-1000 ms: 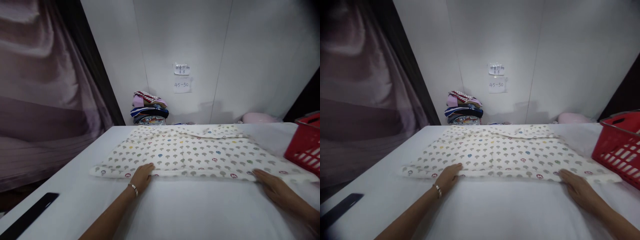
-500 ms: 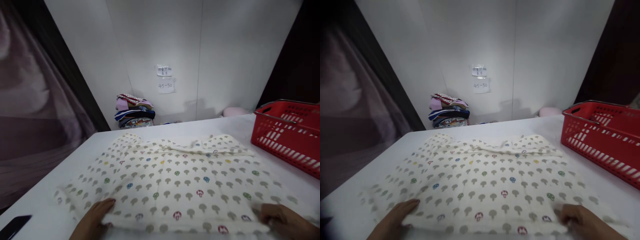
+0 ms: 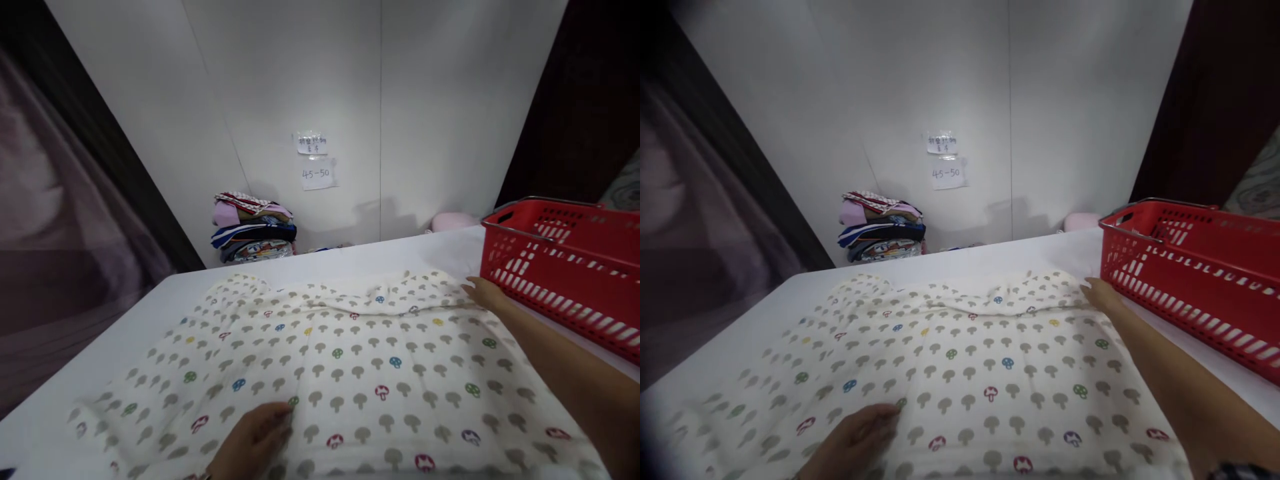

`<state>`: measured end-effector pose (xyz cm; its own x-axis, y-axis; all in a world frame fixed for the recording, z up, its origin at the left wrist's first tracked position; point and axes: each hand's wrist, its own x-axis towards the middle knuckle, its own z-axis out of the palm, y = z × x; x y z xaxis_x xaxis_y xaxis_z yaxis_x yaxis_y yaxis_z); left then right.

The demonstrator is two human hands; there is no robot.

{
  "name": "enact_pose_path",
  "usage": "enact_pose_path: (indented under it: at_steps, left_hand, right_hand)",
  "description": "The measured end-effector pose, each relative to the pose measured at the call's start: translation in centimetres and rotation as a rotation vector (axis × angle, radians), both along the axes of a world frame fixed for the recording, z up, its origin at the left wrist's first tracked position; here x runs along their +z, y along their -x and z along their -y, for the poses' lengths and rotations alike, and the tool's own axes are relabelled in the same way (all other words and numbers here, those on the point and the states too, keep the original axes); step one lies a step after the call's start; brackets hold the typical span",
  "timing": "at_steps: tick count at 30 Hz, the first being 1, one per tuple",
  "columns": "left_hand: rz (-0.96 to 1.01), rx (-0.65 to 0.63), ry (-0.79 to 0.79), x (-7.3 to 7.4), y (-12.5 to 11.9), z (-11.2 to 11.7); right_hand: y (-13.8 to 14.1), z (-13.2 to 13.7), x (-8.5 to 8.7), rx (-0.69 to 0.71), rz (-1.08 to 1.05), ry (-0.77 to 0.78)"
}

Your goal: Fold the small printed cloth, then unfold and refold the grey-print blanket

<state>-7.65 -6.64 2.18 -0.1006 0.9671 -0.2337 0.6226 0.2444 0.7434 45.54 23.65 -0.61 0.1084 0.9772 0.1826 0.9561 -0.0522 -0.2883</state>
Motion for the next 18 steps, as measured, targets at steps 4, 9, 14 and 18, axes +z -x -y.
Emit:
enact_pose_path:
  at_steps: [4, 9, 14, 18]
  left_hand:
    - [0.108, -0.007, -0.016, -0.8, -2.1, -1.0]
    - [0.222, -0.057, -0.006, -1.2, -4.3, -2.3]
    - [0.296, -0.136, -0.011, -0.6, -7.5, -3.8]
    - [0.665, -0.114, 0.069, 0.1, -12.2, -5.2]
  right_hand:
    - [0.8, -1.9, -0.8, -0.098, 0.012, 0.134]
    - [1.0, -2.2, 0.0, -0.090, -0.022, 0.177]
    - [3.2, 1.0, 4.0, 0.003, -0.141, 0.084]
    - [9.3, 11.1, 7.8, 0.486, -0.394, 0.060]
